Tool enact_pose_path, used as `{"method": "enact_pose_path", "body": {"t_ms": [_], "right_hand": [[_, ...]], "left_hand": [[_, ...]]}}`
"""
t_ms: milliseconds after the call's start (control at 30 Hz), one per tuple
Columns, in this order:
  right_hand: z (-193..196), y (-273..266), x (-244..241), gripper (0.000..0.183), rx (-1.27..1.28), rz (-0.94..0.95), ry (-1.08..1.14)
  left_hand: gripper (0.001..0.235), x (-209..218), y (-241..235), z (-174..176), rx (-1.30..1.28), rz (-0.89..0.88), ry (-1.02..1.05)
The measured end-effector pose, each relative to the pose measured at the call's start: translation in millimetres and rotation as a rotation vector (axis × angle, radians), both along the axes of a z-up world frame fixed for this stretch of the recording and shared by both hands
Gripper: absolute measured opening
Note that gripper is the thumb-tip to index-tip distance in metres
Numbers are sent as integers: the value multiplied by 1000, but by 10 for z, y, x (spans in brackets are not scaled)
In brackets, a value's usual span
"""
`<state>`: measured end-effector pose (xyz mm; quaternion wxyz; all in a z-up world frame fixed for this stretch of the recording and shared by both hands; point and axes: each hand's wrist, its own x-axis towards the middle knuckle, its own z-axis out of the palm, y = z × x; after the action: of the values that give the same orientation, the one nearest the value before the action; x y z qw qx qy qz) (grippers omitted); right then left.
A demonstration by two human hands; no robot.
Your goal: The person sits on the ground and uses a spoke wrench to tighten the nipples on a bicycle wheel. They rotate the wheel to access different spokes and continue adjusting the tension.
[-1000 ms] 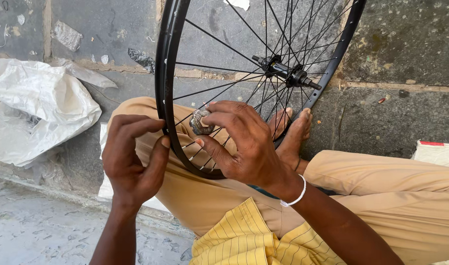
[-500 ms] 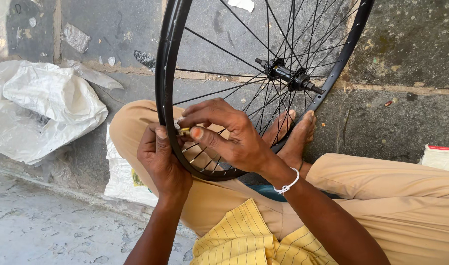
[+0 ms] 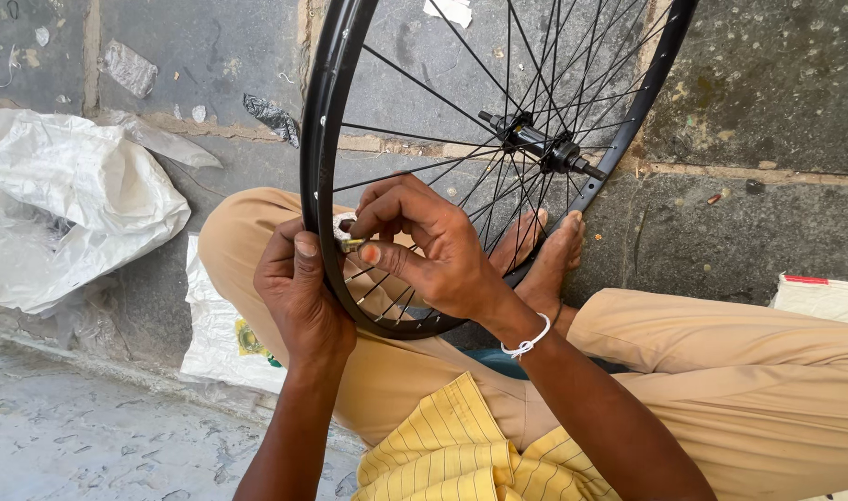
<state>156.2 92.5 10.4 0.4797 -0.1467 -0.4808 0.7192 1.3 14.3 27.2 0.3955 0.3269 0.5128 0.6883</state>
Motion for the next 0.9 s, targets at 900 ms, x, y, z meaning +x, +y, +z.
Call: {"method": "enact_pose_path", "body": {"t_ms": [900], "right_hand": [[442,122,148,42,440,-72,-385]], "left_hand": [[29,161,21,122,78,16,196]]}}
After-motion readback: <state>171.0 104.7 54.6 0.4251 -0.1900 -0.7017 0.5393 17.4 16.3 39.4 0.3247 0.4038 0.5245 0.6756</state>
